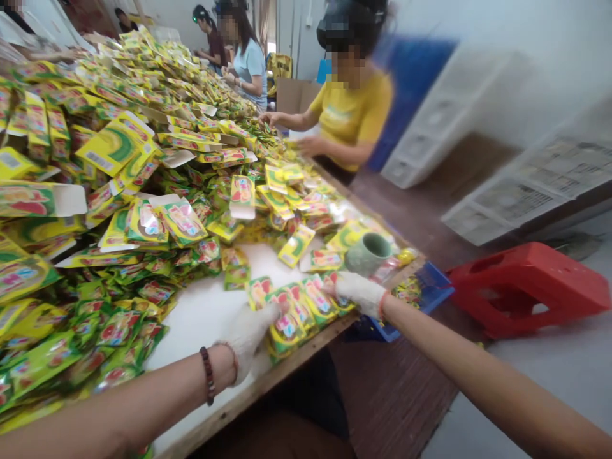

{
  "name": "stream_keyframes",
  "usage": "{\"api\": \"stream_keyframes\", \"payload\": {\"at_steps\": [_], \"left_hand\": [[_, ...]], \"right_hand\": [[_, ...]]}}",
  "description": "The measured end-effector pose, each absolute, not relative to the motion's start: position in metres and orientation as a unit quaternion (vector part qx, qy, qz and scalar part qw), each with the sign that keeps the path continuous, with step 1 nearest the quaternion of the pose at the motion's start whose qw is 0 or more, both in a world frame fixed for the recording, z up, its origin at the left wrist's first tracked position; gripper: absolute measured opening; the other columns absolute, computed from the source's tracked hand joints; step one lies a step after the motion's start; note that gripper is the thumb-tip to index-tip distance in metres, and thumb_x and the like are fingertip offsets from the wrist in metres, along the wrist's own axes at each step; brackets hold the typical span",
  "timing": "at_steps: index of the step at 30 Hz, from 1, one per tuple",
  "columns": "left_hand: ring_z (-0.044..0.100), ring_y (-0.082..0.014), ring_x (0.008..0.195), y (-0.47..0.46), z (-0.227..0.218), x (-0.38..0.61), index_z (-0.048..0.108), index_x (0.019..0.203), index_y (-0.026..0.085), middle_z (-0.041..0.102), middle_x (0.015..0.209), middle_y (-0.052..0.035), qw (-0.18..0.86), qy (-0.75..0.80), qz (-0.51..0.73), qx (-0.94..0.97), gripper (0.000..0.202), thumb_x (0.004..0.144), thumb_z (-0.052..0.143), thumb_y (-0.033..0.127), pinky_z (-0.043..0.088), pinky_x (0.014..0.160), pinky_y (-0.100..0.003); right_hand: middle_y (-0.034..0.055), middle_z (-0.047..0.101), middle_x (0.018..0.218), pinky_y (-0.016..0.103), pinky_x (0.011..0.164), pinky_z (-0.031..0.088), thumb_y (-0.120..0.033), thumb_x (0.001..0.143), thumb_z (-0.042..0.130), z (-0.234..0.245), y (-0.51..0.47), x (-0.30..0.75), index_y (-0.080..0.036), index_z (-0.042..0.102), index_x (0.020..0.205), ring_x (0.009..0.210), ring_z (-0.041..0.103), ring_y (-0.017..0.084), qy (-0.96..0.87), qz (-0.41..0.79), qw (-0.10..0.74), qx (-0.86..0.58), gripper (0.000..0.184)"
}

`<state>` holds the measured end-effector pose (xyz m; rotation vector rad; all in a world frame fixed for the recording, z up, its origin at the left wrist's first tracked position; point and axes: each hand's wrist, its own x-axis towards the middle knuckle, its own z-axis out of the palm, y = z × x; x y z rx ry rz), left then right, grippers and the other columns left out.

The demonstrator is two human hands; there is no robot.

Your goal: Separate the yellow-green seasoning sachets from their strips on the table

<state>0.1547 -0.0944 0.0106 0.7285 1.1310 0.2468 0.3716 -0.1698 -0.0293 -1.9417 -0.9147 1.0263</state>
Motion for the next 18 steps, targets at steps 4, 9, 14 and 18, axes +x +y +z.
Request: {"api": "stream_keyframes", "payload": {"at_steps": [4,9,14,18], "left_hand": [[0.072,-0.0251,0.072,-0.097,0.007,0.15,0.063,0.108,0.015,0.076,0.086,-0.0099,0.773,0.528,0.125,0.327,0.049,0.064,0.08,0.029,0.059,0.069,-0.037],[0.071,-0.0265,0.086,-0.095,-0.004,0.142,0.058,0.117,0.014,0.073,0.103,-0.0126,0.824,0.463,0.175,0.276,0.05,0.072,0.074,0.027,0.059,0.079,-0.039],[0.072,-0.0271,0.084,-0.084,0.001,0.141,0.058,0.119,0.012,0.074,0.1,-0.0136,0.842,0.459,0.138,0.249,0.044,0.079,0.066,0.029,0.061,0.073,-0.038],[0.073,-0.0273,0.075,-0.078,0.008,0.14,0.061,0.114,0.011,0.075,0.091,-0.0131,0.822,0.476,0.125,0.285,0.041,0.078,0.067,0.029,0.061,0.064,-0.037]], "right_hand": [[-0.0021,0.062,0.059,0.027,0.06,0.05,-0.046,0.063,0.075,-0.018,-0.167,0.364,-0.016,0.058,0.063,0.057,0.057,0.013,-0.321,0.504,0.395,-0.698,0.034],[-0.0005,0.069,0.073,0.03,0.067,0.054,-0.03,0.058,0.083,-0.017,-0.168,0.355,-0.017,0.062,0.082,0.066,0.065,0.015,-0.215,0.64,0.5,-0.542,0.034],[0.0057,0.073,0.094,0.037,0.067,0.057,-0.027,0.065,0.08,-0.031,-0.171,0.352,-0.02,0.058,0.111,0.077,0.07,0.021,-0.179,0.697,0.526,-0.454,0.051],[0.0079,0.073,0.094,0.038,0.069,0.057,-0.029,0.066,0.079,-0.037,-0.175,0.343,-0.017,0.058,0.111,0.086,0.07,0.024,-0.166,0.715,0.528,-0.426,0.05]]}}
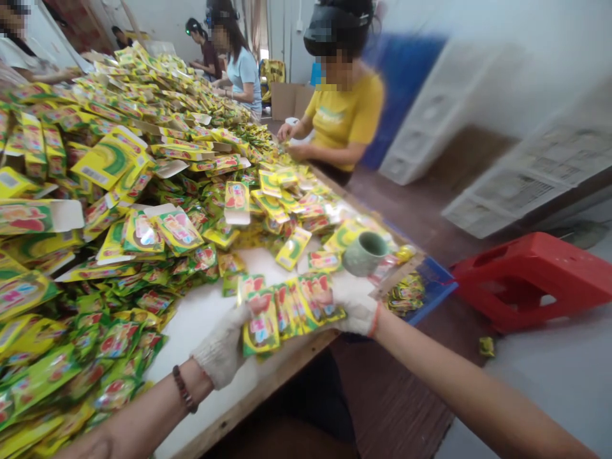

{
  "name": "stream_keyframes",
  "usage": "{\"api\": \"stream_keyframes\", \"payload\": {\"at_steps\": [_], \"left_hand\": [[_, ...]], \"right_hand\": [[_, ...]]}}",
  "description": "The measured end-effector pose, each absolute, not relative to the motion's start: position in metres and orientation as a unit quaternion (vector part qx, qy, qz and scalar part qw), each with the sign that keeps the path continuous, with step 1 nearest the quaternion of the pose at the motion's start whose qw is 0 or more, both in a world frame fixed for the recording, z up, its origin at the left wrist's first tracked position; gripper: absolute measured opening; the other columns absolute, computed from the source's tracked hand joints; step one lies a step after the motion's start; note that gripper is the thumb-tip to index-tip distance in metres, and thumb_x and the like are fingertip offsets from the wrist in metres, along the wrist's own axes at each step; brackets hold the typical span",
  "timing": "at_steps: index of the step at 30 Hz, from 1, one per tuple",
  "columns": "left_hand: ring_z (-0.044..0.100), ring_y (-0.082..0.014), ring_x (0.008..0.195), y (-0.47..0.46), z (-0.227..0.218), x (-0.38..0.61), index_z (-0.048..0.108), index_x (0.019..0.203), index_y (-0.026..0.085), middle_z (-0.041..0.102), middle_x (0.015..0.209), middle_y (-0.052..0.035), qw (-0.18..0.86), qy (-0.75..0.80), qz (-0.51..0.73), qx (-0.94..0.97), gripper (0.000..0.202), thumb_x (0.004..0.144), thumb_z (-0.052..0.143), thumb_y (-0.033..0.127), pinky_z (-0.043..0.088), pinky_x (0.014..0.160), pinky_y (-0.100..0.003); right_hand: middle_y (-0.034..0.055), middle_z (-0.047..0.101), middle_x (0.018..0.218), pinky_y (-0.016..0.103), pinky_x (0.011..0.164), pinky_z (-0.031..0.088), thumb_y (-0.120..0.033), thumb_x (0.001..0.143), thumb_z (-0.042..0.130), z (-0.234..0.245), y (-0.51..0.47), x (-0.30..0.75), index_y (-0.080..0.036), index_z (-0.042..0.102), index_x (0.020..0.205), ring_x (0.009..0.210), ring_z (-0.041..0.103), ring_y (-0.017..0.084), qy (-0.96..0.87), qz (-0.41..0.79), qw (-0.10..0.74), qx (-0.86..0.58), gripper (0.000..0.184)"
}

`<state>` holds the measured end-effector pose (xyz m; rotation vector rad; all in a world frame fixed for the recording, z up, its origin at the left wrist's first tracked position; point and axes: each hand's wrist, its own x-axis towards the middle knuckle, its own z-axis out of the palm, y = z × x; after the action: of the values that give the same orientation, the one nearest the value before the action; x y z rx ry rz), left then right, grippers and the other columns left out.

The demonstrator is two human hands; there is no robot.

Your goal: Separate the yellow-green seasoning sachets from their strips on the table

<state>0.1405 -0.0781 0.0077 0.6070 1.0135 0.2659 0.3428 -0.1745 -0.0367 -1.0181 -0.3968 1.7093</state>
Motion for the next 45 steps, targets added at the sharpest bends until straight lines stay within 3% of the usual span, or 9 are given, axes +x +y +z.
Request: {"api": "stream_keyframes", "payload": {"at_steps": [6,17,21,24,27,33,36,41,45], "left_hand": [[0.072,-0.0287,0.08,-0.093,0.023,0.148,0.059,0.119,0.02,0.075,0.095,-0.007,0.813,0.454,0.126,0.342,0.053,0.069,0.075,0.026,0.062,0.064,-0.036],[0.07,-0.0255,0.074,-0.178,0.06,0.292,0.056,0.114,0.015,0.072,0.087,-0.0105,0.863,0.256,-0.059,0.431,0.051,0.071,0.07,0.037,0.058,0.065,-0.036],[0.069,-0.0263,0.08,-0.201,0.049,0.384,0.06,0.1,0.015,0.07,0.097,-0.0141,0.845,0.165,-0.096,0.499,0.039,0.067,0.071,0.031,0.056,0.067,-0.037],[0.065,-0.0297,0.097,-0.211,0.047,0.446,0.054,0.113,0.014,0.062,0.116,-0.0189,0.777,0.134,-0.075,0.611,0.061,0.06,0.077,0.033,0.053,0.078,-0.04],[0.051,-0.0335,0.119,-0.21,0.049,0.472,0.042,0.129,0.015,0.05,0.134,-0.0212,0.658,0.17,0.026,0.733,0.086,0.057,0.078,0.045,0.045,0.094,-0.044],[0.063,-0.0216,0.089,-0.178,0.027,0.382,0.062,0.106,0.021,0.069,0.096,-0.0046,0.599,0.111,-0.072,0.79,0.039,0.073,0.063,0.042,0.051,0.079,-0.032],[0.063,-0.0217,0.091,-0.15,0.004,0.3,0.063,0.108,0.021,0.069,0.103,-0.0054,0.609,0.148,-0.171,0.76,0.041,0.072,0.063,0.042,0.052,0.075,-0.03],[0.061,-0.0233,0.097,-0.12,-0.018,0.176,0.066,0.105,0.022,0.069,0.104,-0.0059,0.643,0.294,-0.141,0.693,0.041,0.074,0.063,0.048,0.05,0.084,-0.031],[0.06,-0.0231,0.097,-0.116,-0.018,0.123,0.068,0.103,0.022,0.069,0.104,-0.004,0.626,0.403,-0.037,0.666,0.04,0.074,0.063,0.049,0.048,0.086,-0.029]], "right_hand": [[0.0067,0.07,0.106,0.04,0.086,0.054,-0.026,0.052,0.087,-0.009,-0.195,0.309,-0.021,0.055,0.115,0.098,0.067,0.025,-0.182,0.631,0.656,-0.373,0.071],[0.0069,0.071,0.107,0.04,0.086,0.054,-0.036,0.071,0.077,0.009,-0.313,0.335,-0.023,0.058,0.121,0.095,0.068,0.025,0.008,0.405,0.824,-0.397,0.055],[0.0009,0.074,0.1,0.039,0.085,0.055,-0.039,0.076,0.071,-0.004,-0.346,0.388,-0.029,0.064,0.114,0.091,0.069,0.022,0.044,0.271,0.87,-0.411,0.039],[-0.0001,0.073,0.102,0.041,0.087,0.053,-0.038,0.084,0.06,-0.026,-0.358,0.447,-0.029,0.066,0.109,0.099,0.067,0.021,0.05,0.21,0.894,-0.393,0.027],[-0.0008,0.072,0.105,0.047,0.089,0.05,-0.047,0.088,0.048,-0.062,-0.349,0.508,-0.03,0.065,0.105,0.099,0.065,0.021,0.076,0.25,0.875,-0.407,0.03],[0.0045,0.069,0.087,0.045,0.086,0.049,-0.049,0.09,0.04,-0.152,-0.309,0.534,-0.023,0.06,0.086,0.091,0.064,0.021,0.188,0.311,0.778,-0.513,0.034],[0.0034,0.066,0.078,0.039,0.085,0.048,-0.046,0.086,0.051,-0.172,-0.307,0.496,-0.022,0.057,0.079,0.081,0.065,0.018,0.188,0.368,0.744,-0.525,0.026],[0.0072,0.069,0.084,0.032,0.069,0.05,-0.042,0.064,0.08,-0.146,-0.32,0.426,-0.018,0.063,0.084,0.074,0.066,0.019,0.083,0.546,0.664,-0.504,0.035],[0.0116,0.069,0.1,0.031,0.07,0.051,-0.056,0.063,0.078,-0.088,-0.301,0.398,-0.018,0.067,0.094,0.089,0.067,0.023,-0.176,0.674,0.582,-0.42,0.05]]}}
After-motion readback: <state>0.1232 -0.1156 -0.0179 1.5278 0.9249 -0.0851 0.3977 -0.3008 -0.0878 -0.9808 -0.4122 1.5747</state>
